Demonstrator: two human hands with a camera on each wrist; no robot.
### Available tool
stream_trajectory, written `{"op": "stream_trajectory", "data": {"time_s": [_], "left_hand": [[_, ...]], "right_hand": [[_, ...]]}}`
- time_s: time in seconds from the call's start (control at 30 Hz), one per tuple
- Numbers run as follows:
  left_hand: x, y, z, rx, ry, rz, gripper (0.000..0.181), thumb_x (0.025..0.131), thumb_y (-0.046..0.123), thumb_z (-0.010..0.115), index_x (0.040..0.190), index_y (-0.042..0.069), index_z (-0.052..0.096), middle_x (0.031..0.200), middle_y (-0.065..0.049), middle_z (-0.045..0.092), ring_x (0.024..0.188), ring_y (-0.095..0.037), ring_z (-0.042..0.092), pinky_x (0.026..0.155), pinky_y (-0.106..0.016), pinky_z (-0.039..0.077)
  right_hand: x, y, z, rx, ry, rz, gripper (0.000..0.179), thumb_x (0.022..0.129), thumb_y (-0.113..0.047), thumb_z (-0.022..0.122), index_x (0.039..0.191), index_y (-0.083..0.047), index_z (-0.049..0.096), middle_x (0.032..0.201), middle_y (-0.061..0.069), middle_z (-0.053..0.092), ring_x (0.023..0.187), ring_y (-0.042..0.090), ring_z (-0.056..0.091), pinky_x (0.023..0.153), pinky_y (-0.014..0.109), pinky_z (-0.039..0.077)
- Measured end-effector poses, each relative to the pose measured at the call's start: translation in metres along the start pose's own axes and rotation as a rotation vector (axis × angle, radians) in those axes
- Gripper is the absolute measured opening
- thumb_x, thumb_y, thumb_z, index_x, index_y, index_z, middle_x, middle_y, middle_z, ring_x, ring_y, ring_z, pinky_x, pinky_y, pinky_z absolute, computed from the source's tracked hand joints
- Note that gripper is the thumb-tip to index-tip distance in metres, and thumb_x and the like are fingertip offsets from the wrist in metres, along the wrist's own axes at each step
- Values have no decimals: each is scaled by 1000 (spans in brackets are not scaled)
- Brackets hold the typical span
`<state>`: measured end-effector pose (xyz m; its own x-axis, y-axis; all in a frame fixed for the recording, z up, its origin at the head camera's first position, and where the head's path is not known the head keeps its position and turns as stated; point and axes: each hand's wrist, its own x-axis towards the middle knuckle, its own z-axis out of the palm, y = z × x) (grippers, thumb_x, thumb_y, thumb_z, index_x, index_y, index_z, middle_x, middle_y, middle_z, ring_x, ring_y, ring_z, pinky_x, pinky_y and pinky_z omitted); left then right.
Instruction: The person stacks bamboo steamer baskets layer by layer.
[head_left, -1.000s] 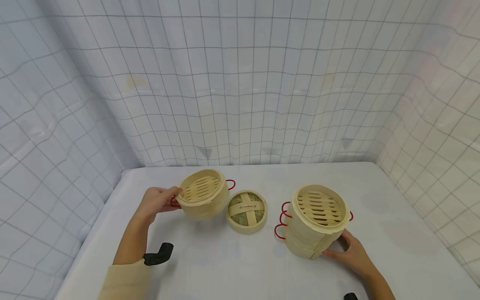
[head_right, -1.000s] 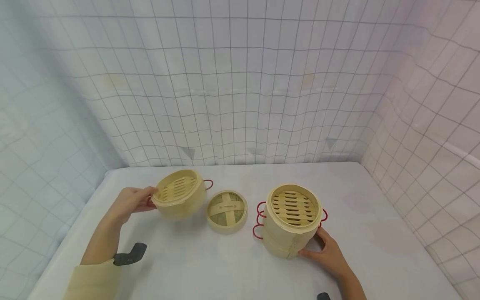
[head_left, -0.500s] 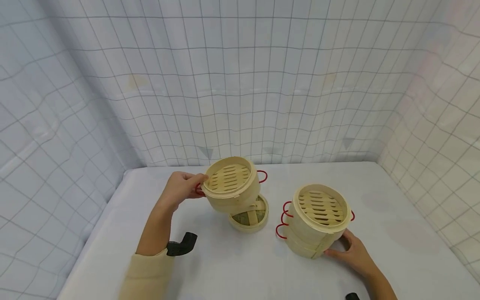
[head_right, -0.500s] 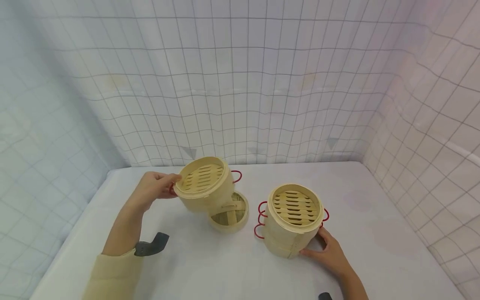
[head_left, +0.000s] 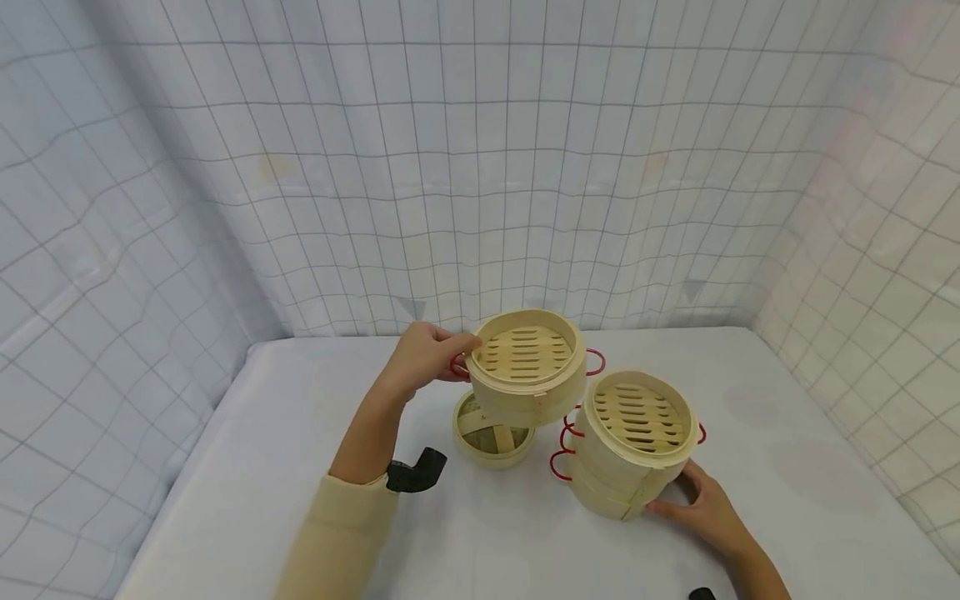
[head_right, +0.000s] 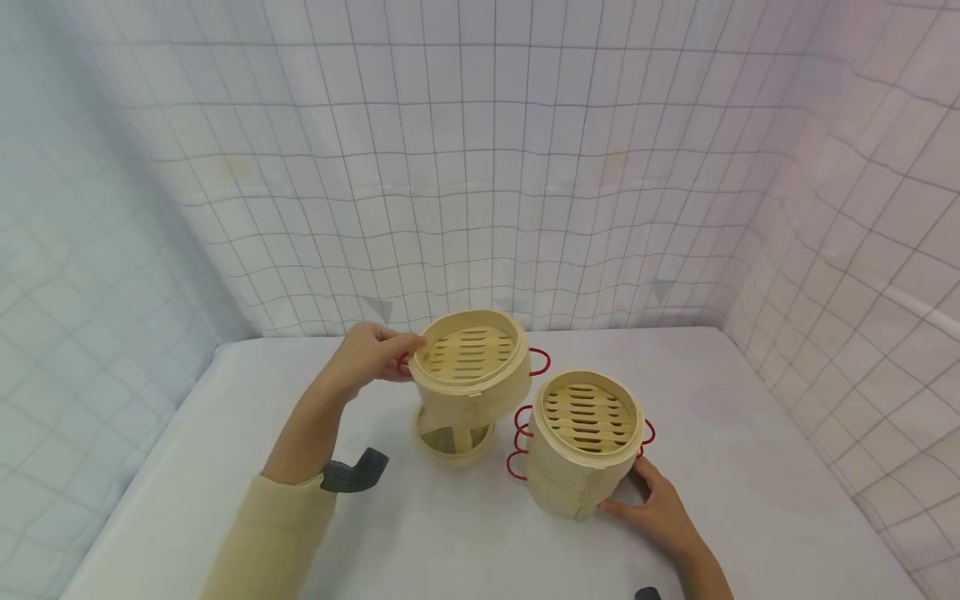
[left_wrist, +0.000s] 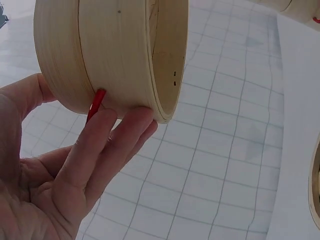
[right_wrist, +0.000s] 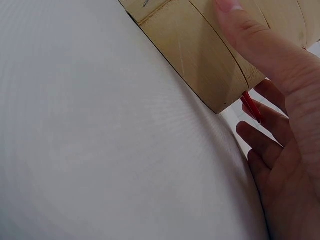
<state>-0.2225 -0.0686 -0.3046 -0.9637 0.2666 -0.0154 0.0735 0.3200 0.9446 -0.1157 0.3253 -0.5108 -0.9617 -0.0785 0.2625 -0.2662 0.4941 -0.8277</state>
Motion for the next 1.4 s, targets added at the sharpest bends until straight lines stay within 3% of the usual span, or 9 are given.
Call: {"op": "stream_trajectory", "data": {"time_s": [0.17, 0.6, 0.9, 1.03, 1.23, 1.4], "left_hand": [[8, 9, 15, 29, -10, 3, 33, 82, 29, 64, 78, -2, 70, 72, -12, 67, 64, -22, 66, 64, -34, 54], [18, 23, 60, -26, -45, 31, 31, 81, 28, 65, 77, -2, 70, 68, -12, 66, 61, -21, 65, 58, -30, 54], [22, 27, 82, -18, -83, 28, 29, 80, 28, 63, 72, 1, 70, 67, -9, 66, 62, -24, 66, 56, -29, 54], [22, 29, 89, -3, -78, 39, 27, 79, 27, 63, 72, 2, 70, 65, -8, 65, 62, -24, 66, 54, -28, 53], [24, 31, 100, -8, -81, 51, 25, 79, 24, 62, 70, 2, 70, 63, -7, 65, 58, -21, 66, 54, -27, 53], [24, 32, 108, 10, -84, 43, 25, 80, 25, 62, 69, 3, 69, 62, -6, 64, 59, -22, 66, 53, -26, 53]], "right_hand": [[0, 2, 1, -2, 1, -10, 74, 66, -12, 83, 132, -13, 49, 133, 1, 47, 120, -8, 32, 91, 5, 21], [-2, 2, 1, -49, 14, 5, 74, 65, -15, 83, 131, -10, 49, 132, 0, 48, 117, -12, 30, 90, 4, 20], [1, 4, 2, -26, 14, -57, 71, 64, -11, 84, 127, -11, 52, 126, -2, 51, 115, -6, 38, 90, 7, 26], [0, -3, 1, -28, 14, -51, 69, 64, -7, 83, 125, -9, 53, 125, -2, 51, 114, -8, 38, 89, 7, 26], [0, -32, 0, -44, 15, -34, 65, 64, -8, 83, 123, -8, 55, 123, 1, 53, 111, -11, 38, 88, 7, 28], [0, -36, -1, -63, 8, -6, 67, 66, -12, 83, 126, -8, 53, 125, 3, 51, 113, -12, 35, 88, 5, 25]]}}
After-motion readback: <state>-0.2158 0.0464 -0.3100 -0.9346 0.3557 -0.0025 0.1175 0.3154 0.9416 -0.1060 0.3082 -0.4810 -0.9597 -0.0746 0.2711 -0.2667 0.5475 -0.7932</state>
